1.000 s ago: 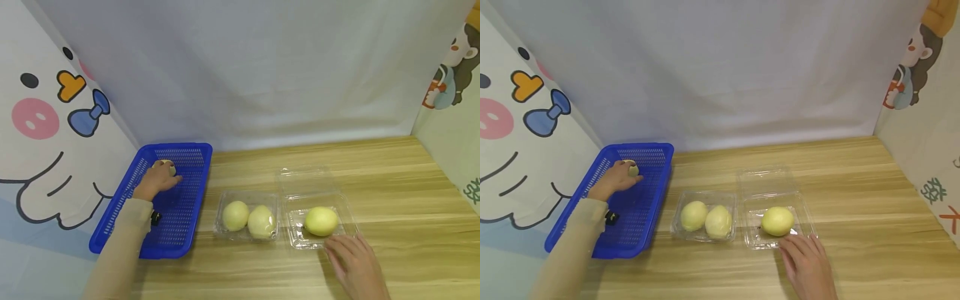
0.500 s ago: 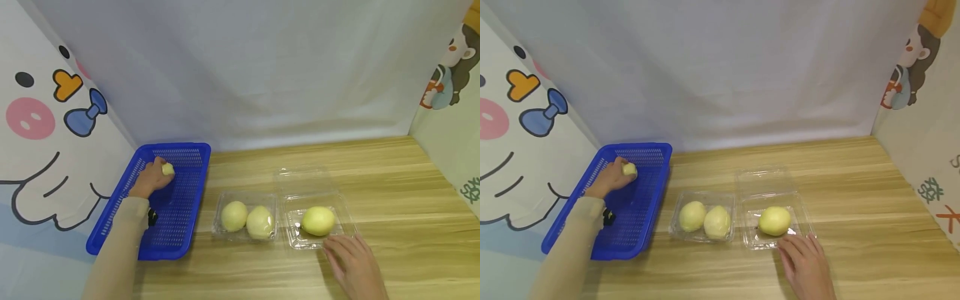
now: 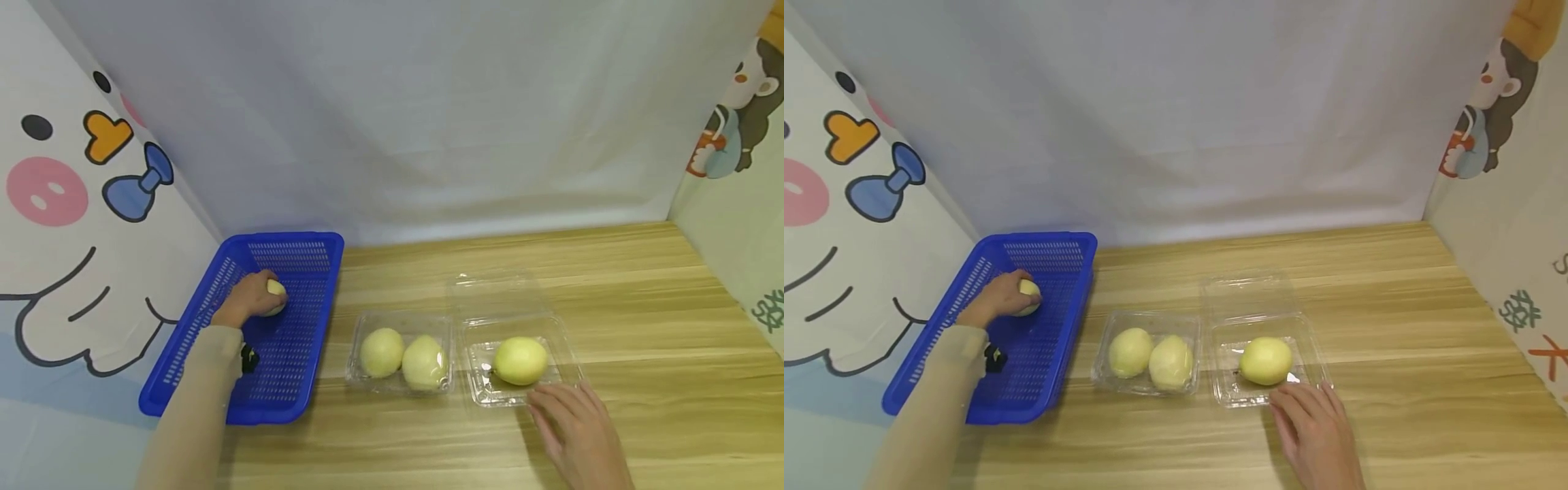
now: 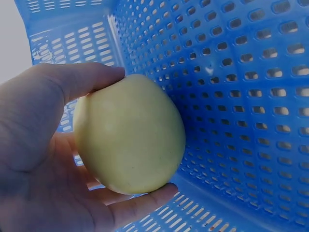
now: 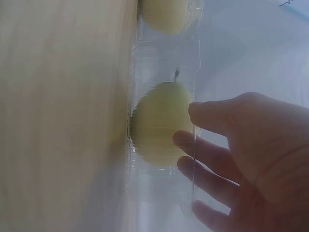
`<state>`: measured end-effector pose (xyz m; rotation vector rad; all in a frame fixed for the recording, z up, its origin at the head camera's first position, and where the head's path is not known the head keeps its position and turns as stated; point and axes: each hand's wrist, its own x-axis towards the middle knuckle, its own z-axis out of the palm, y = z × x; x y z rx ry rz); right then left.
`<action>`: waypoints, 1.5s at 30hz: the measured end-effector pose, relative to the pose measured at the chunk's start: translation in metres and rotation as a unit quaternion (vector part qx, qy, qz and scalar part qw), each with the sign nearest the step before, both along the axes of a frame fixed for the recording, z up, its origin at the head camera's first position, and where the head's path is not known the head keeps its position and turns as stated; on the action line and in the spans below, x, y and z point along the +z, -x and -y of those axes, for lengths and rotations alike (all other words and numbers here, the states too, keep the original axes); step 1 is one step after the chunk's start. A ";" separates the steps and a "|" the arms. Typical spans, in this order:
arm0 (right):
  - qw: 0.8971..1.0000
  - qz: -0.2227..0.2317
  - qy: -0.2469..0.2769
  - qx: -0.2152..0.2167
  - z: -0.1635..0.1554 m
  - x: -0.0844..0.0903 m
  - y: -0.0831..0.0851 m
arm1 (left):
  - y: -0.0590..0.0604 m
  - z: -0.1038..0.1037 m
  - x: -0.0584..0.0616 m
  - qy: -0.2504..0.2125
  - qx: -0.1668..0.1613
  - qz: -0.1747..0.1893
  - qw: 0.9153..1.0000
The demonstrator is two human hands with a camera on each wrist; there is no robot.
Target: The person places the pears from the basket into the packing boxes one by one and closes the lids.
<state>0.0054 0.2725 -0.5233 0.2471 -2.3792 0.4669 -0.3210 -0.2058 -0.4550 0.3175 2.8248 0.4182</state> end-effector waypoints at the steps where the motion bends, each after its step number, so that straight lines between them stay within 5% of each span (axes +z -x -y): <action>1: 1.000 -0.001 0.000 0.001 0.000 0.000 0.000 | 0.000 0.000 0.000 0.001 -0.002 -0.002 1.000; 11: 1.000 0.003 -0.001 0.002 0.001 -0.001 -0.001 | -0.004 0.002 0.002 -0.008 -0.019 -0.010 1.000; 28: 1.000 -0.005 0.007 0.009 0.001 0.000 -0.002 | -0.015 -0.031 0.042 -0.004 -0.033 -0.099 0.994; 38: 1.000 0.001 0.006 0.008 0.001 0.000 -0.001 | -0.048 -0.074 0.074 -0.038 -0.005 -0.133 0.990; 45: 1.000 0.007 0.005 -0.004 0.001 0.001 -0.002 | -0.066 -0.105 0.091 -0.052 -0.046 -0.147 0.987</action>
